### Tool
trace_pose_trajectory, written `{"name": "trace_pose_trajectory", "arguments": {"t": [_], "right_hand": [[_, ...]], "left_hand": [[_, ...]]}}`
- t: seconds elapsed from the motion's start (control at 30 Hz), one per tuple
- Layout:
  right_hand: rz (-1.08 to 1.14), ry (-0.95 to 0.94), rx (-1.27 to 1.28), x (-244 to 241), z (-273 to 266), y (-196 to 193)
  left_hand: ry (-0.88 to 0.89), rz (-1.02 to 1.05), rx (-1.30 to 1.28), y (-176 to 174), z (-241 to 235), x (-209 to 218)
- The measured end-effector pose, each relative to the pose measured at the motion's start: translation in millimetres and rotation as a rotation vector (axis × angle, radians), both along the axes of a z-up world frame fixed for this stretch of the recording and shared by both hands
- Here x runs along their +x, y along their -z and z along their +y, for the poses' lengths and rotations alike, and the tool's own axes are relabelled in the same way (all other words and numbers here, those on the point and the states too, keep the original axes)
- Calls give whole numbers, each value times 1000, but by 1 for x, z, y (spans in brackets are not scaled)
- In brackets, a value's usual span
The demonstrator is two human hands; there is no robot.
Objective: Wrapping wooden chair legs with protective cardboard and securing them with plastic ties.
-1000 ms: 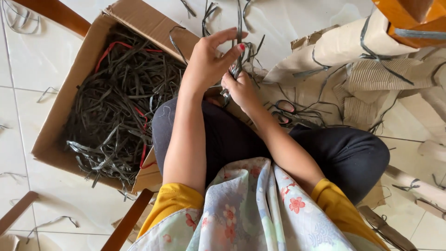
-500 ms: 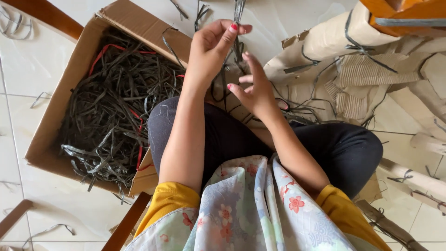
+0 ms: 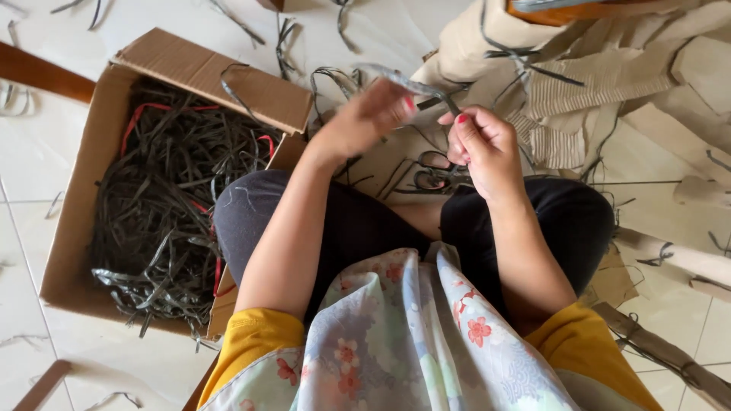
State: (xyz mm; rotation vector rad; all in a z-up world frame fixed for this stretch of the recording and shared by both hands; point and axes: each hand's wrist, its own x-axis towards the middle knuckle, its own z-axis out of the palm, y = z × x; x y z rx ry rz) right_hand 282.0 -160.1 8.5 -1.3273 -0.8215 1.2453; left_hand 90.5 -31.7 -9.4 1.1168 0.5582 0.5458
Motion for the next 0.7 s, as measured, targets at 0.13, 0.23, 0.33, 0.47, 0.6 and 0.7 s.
{"name": "trace_pose_trajectory", "arguments": {"t": [0.13, 0.23, 0.33, 0.47, 0.6, 0.7], "right_hand": [[-412, -32, -139, 18, -7, -18], [-1015, -251, -470, 46, -12, -46], [-1175, -201, -604, 94, -22, -12], [-1089, 19, -407, 108, -23, -10], [-1030, 345, 115, 116, -7, 7], [-960, 428, 218, 116, 5, 15]], "left_hand": [[499, 333, 374, 23, -23, 29], [469, 869, 603, 170, -33, 47], [251, 1017, 676, 160, -18, 46], [-9, 856, 442, 125, -18, 69], [-214, 871, 667, 98, -18, 86], [-293, 854, 854, 89, -12, 94]]}}
